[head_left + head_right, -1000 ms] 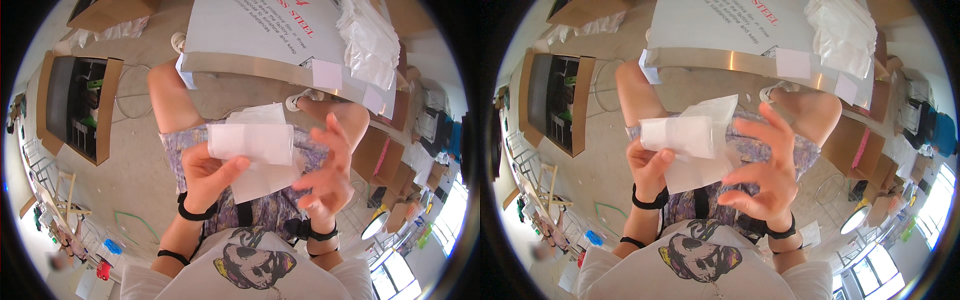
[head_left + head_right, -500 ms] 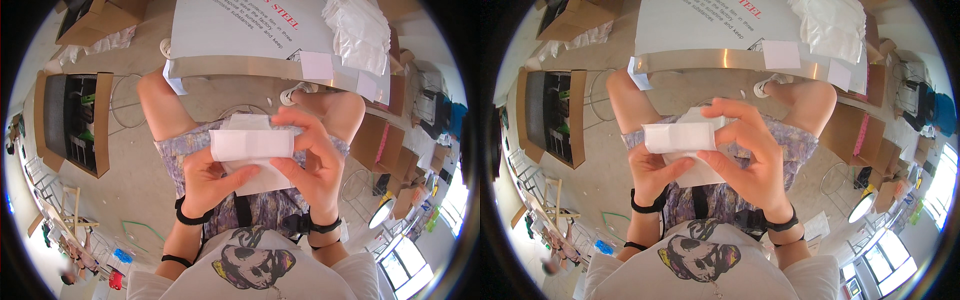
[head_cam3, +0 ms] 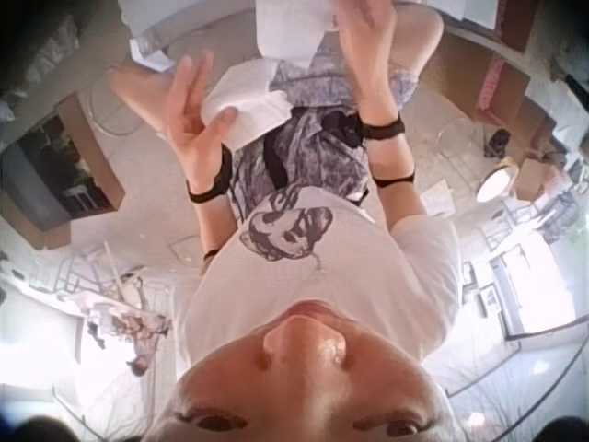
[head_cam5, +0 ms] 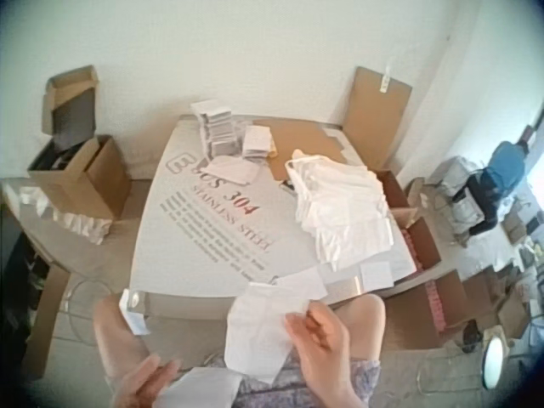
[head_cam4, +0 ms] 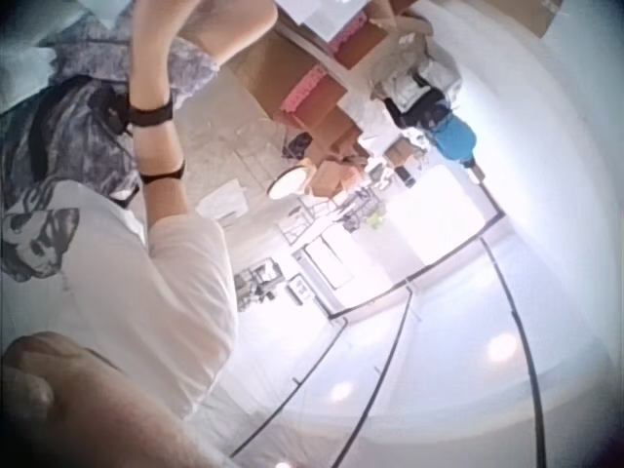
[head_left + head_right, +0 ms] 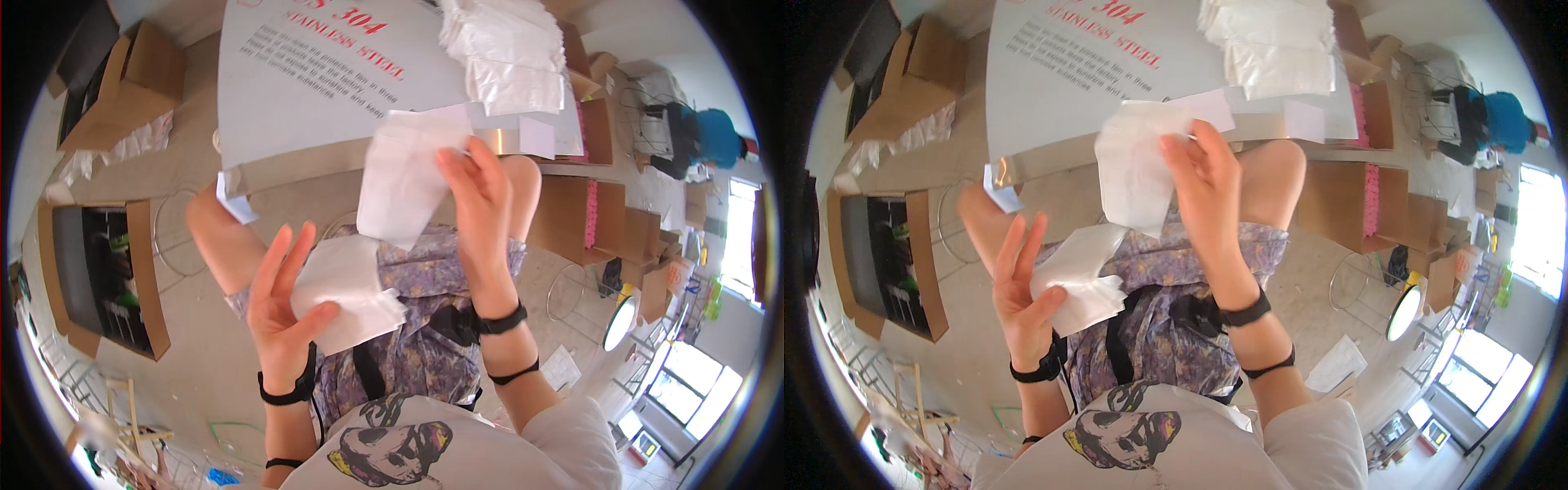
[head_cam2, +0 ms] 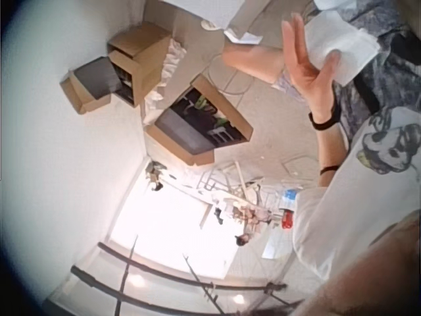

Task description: The recorder is folding and stacking thin white protective film sheets on a stainless steel work surface.

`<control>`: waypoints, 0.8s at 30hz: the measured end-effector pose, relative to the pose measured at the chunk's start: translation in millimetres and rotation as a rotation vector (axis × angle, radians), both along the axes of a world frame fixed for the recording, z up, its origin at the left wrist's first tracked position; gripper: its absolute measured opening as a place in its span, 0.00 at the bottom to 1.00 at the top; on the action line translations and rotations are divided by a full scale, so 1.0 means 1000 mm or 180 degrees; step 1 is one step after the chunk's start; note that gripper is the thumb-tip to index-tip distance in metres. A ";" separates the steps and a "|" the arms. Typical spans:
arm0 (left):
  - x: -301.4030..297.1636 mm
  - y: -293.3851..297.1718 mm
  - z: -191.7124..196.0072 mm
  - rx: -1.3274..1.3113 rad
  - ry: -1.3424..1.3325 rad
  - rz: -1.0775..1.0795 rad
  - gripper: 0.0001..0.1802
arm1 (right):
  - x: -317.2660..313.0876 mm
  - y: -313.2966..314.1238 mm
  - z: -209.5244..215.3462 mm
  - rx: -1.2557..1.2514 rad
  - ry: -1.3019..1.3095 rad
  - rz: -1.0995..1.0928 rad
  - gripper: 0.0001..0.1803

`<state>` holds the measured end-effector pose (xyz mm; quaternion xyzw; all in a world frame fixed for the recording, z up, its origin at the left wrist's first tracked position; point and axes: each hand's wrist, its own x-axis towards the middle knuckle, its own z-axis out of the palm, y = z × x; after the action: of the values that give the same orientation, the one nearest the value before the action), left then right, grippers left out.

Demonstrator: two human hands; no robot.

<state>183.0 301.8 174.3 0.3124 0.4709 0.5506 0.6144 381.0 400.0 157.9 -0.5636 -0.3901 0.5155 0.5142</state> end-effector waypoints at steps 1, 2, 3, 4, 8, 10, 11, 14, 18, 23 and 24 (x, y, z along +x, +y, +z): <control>-0.002 0.000 -0.002 -0.0032 -0.0034 0.0020 0.44 | 0.001 0.011 -0.003 0.0045 -0.0018 -0.0058 0.09; -0.002 0.000 -0.002 -0.0066 -0.0063 0.0044 0.44 | 0.001 0.023 -0.006 -0.0042 0.0704 0.0053 0.09; -0.003 -0.002 0.000 -0.0099 -0.0034 0.0108 0.43 | 0.002 0.037 -0.010 -0.0130 0.1441 0.0203 0.08; -0.001 -0.001 0.001 -0.0063 -0.0047 0.0069 0.43 | 0.010 0.053 -0.016 -0.0086 0.1427 0.0173 0.08; 0.003 0.002 0.004 -0.0184 0.0082 0.0154 0.41 | 0.084 0.139 -0.072 0.0123 0.2816 -0.0864 0.09; 0.004 0.004 0.002 -0.0254 0.0148 0.0216 0.40 | 0.130 0.172 -0.080 -0.0146 0.2802 -0.1429 0.13; 0.002 0.003 0.000 -0.0276 0.0225 0.0255 0.39 | 0.137 0.179 -0.078 -0.0154 0.2733 -0.1863 0.10; 0.006 0.008 -0.002 -0.0398 0.0185 0.0263 0.36 | 0.208 0.188 -0.111 0.0095 0.1960 -0.2174 0.08; 0.013 0.014 0.001 -0.0790 -0.0019 0.0341 0.32 | 0.242 0.200 -0.135 0.0233 0.1215 -0.2314 0.13; 0.019 0.019 -0.003 -0.0798 -0.0165 0.0190 0.29 | 0.265 0.210 -0.148 0.0290 0.0883 -0.2833 0.20; 0.020 0.020 -0.002 -0.0847 -0.0210 0.0234 0.28 | 0.260 0.212 -0.150 0.0380 0.0743 -0.2842 0.21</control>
<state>203.2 321.3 172.7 0.1924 0.5304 0.5154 0.6450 640.6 612.4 7.9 -0.5840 -0.0778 0.2804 0.7578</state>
